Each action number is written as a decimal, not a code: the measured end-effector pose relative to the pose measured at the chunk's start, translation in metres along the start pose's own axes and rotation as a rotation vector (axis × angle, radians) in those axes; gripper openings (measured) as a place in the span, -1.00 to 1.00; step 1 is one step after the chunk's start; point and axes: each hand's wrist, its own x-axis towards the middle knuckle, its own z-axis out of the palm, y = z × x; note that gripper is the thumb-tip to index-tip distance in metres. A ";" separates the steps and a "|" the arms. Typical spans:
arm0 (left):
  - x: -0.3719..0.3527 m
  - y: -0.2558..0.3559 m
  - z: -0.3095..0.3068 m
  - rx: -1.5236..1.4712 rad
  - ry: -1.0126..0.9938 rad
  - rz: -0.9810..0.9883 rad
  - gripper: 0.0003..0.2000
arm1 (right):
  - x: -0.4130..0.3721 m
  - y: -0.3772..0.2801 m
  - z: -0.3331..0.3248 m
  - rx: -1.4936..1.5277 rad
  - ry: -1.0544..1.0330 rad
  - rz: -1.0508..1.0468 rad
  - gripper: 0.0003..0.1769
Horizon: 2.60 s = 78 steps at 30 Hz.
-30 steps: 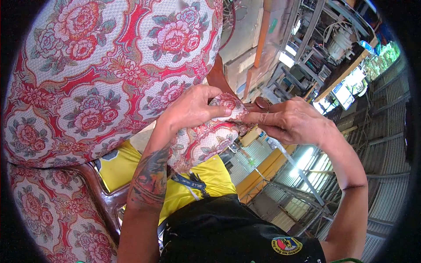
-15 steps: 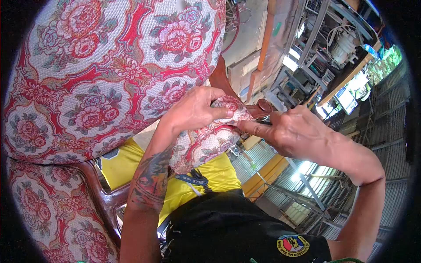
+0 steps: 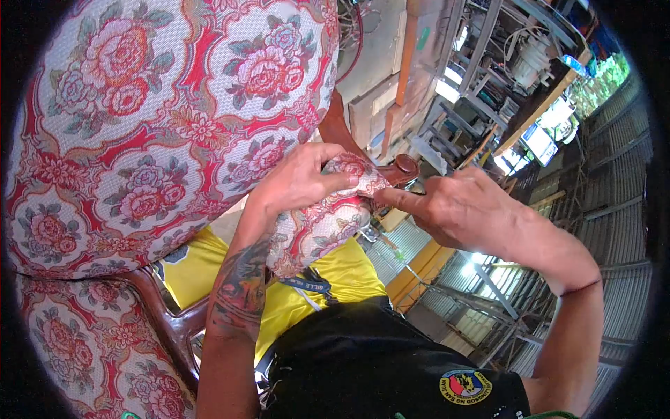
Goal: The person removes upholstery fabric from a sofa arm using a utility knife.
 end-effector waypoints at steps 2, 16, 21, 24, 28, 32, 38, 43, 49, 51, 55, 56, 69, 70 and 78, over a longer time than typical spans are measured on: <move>-0.002 0.011 0.002 0.040 0.014 -0.011 -0.77 | -0.005 0.002 0.005 0.063 -0.006 0.032 -0.33; -0.002 0.017 0.000 -0.053 0.051 -0.009 -0.81 | -0.028 0.005 0.032 0.860 0.448 0.364 -0.48; -0.005 0.018 0.002 0.117 0.140 0.030 -0.82 | -0.024 0.011 0.040 0.795 0.418 0.311 -0.46; -0.006 0.021 0.002 0.095 0.170 0.055 -0.82 | -0.019 0.016 0.054 0.844 0.470 0.377 -0.42; -0.006 0.023 -0.001 0.011 0.140 -0.042 -0.82 | -0.006 0.014 0.068 0.957 0.538 0.431 -0.45; -0.012 0.026 0.001 0.027 0.115 -0.118 -0.70 | 0.009 0.019 0.088 1.052 0.532 0.410 -0.46; -0.039 0.033 0.032 -0.587 0.137 -0.426 -0.39 | 0.025 0.019 0.101 1.300 0.497 0.524 -0.47; -0.038 0.030 0.031 -0.637 0.089 -0.468 -0.40 | 0.031 0.023 0.102 1.484 0.514 0.523 -0.48; -0.042 0.023 0.033 -0.680 0.059 -0.436 -0.43 | 0.032 0.026 0.101 1.532 0.523 0.514 -0.47; -0.042 0.023 0.032 -0.677 0.055 -0.453 -0.43 | 0.033 0.028 0.100 1.570 0.509 0.515 -0.46; -0.044 0.024 0.033 -0.675 0.080 -0.465 -0.42 | 0.033 0.030 0.096 1.718 0.463 0.528 -0.45; -0.044 0.025 0.034 -0.686 0.094 -0.454 -0.41 | 0.033 0.032 0.098 1.719 0.462 0.531 -0.45; -0.046 0.029 0.034 -0.714 0.134 -0.447 -0.41 | 0.040 0.042 0.102 1.822 0.407 0.560 -0.42; -0.047 0.027 0.033 -0.704 0.154 -0.401 -0.51 | 0.040 0.042 0.102 1.816 0.401 0.566 -0.42; -0.056 -0.008 0.039 -0.479 0.278 -0.312 -0.77 | 0.022 0.062 0.082 1.706 0.361 0.394 -0.42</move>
